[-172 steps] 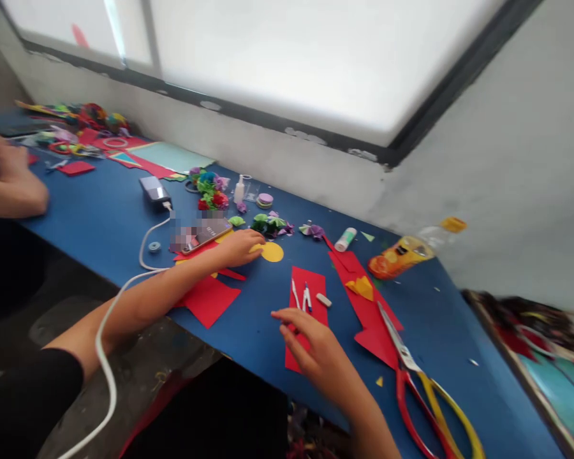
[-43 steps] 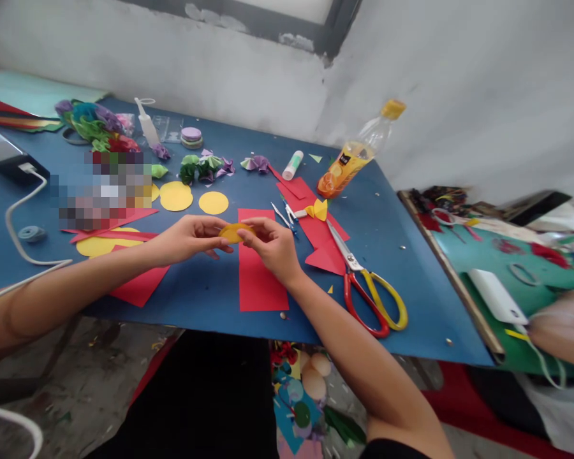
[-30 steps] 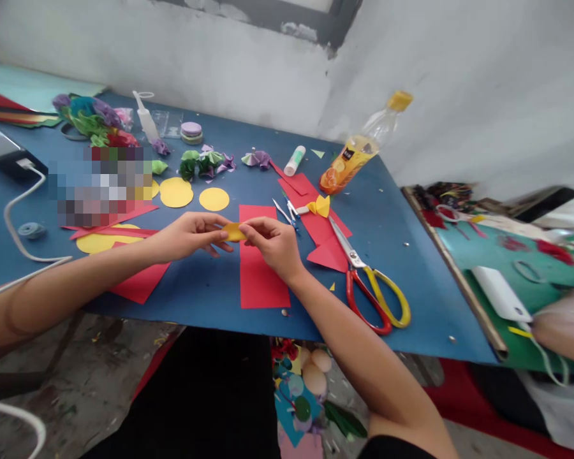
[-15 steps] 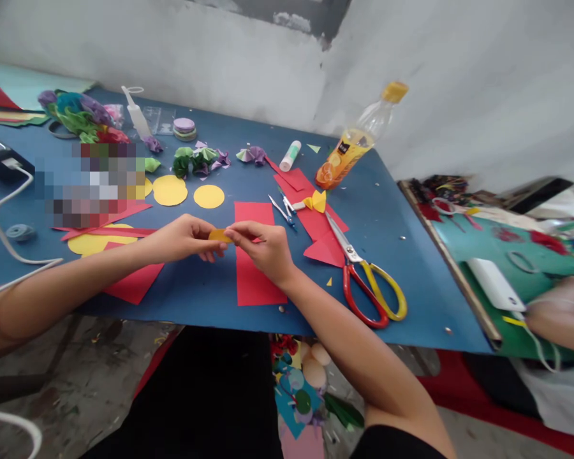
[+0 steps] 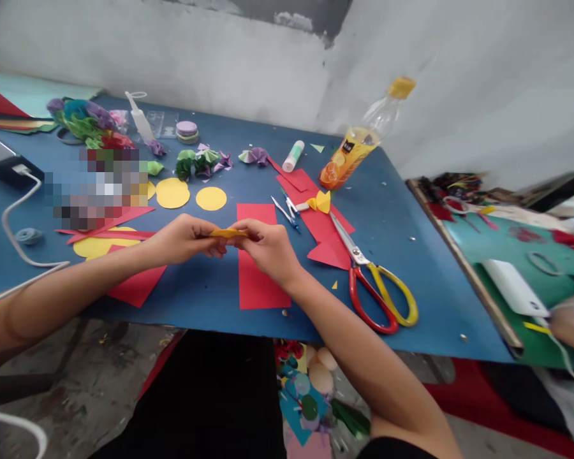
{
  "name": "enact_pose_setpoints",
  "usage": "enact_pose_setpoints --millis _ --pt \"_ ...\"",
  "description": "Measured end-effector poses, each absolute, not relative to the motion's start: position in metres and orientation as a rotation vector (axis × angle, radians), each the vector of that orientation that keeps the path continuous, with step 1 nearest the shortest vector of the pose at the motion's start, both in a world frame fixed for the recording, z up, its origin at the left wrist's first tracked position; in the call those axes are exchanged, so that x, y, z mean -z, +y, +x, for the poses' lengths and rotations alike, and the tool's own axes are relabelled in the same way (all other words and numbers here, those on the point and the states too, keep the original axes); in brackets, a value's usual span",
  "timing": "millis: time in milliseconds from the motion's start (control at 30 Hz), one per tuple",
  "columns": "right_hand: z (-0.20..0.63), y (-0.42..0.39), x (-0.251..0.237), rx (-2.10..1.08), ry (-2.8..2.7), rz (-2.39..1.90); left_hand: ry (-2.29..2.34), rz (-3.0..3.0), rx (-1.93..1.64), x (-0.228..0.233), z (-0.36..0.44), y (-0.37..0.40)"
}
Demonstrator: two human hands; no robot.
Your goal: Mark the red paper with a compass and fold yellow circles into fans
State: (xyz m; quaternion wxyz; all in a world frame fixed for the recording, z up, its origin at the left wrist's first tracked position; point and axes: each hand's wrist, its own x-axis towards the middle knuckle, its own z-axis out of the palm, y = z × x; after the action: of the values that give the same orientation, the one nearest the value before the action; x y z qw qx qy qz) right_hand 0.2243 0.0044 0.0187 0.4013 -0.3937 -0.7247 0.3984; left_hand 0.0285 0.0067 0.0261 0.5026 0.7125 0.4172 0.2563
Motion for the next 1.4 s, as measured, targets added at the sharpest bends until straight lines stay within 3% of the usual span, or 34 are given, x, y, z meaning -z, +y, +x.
enact_pose_setpoints --millis 367,500,700,1033,1400 --pt "0.234 0.016 -0.020 -1.161 -1.809 -0.994 0.969 1.493 -0.502 -0.042 0.023 0.010" --pt "0.229 0.012 -0.025 -1.138 -1.577 -1.019 1.074 1.624 -0.605 -0.043 0.020 0.010" --pt "0.219 0.012 -0.020 -1.364 -1.309 -1.075 1.163 2.053 -0.790 -0.025 0.023 0.012" --pt "0.225 0.016 -0.021 -1.184 -1.527 -1.039 0.998 1.656 -0.663 -0.028 0.026 0.010" --pt "0.227 0.017 -0.024 -1.199 -1.552 -0.984 0.895 1.551 -0.677 -0.032 0.027 0.008"
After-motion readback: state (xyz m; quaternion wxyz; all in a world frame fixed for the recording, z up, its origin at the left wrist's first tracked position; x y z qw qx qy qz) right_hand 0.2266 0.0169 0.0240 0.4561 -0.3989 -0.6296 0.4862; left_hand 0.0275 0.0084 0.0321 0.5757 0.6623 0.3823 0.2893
